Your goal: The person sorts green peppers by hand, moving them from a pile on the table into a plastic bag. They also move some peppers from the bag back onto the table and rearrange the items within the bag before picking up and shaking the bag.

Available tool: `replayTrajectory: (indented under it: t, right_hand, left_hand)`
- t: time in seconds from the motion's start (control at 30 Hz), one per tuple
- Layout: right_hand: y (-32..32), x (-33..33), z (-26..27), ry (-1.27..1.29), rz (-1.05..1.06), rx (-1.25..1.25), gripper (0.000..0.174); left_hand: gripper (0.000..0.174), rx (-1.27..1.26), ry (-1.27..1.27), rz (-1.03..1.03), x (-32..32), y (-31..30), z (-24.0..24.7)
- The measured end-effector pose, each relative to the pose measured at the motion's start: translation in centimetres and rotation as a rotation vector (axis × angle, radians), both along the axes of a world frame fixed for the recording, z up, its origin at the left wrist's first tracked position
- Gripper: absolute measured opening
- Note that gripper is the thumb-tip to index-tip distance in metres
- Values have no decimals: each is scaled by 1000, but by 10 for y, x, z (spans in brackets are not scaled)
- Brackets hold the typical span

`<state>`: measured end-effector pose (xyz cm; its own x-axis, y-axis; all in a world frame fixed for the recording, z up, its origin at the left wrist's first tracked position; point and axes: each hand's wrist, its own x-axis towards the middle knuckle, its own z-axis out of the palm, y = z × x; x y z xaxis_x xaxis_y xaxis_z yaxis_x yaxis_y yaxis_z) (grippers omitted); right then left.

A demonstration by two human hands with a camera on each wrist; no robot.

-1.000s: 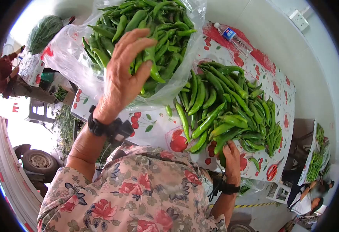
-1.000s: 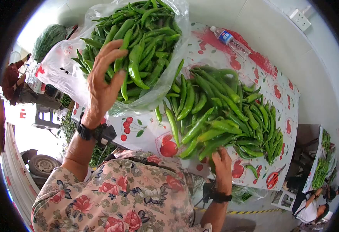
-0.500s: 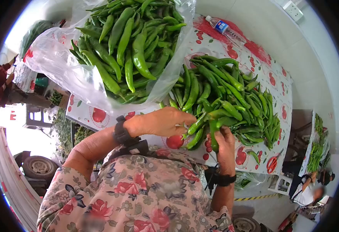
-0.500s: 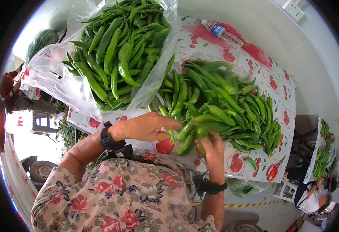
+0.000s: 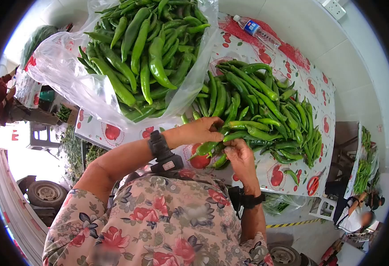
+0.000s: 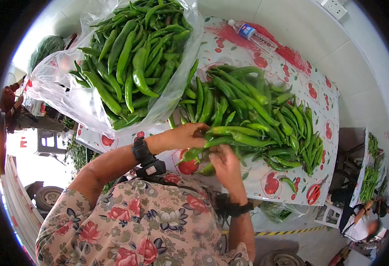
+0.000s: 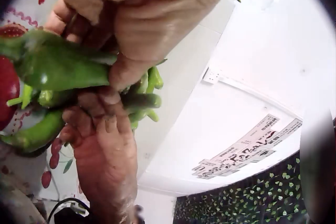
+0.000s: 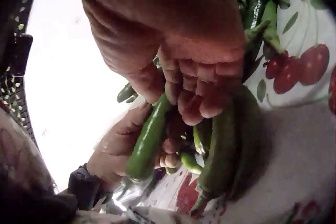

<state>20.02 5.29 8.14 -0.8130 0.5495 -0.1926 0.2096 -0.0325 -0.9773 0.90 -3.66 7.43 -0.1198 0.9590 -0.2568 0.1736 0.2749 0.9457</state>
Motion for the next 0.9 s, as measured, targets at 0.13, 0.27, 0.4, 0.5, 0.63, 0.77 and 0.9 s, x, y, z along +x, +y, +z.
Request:
replayTrajectory:
  t: [0.13, 0.27, 0.4, 0.5, 0.63, 0.77, 0.9]
  right_hand:
    - [10, 11, 1, -207, 16, -19, 22]
    - [18, 26, 10, -247, -104, -148, 21]
    - [20, 41, -7, -62, -393, 12, 21]
    - [21, 42, -7, -77, -448, 527, 20]
    - [22, 32, 8, -208, -248, 983, 52]
    - [28, 16, 23, -385, -81, 1219, 66]
    - [34, 6, 22, -403, 5, 1266, 70]
  left_hand:
    - [53, -79, 43, -1, -1, 1, 0]
    - [48, -74, -45, 9, -6, -9, 7]
    - [43, -52, -71, 54, -7, -17, 8]
    - [46, -159, -29, 21, -8, -14, 29]
    - [47, -85, 61, -17, -3, -9, 36]
    - [47, -14, 99, -57, 3, -8, 39]
    - [52, 0, -5, -27, 4, -8, 58]
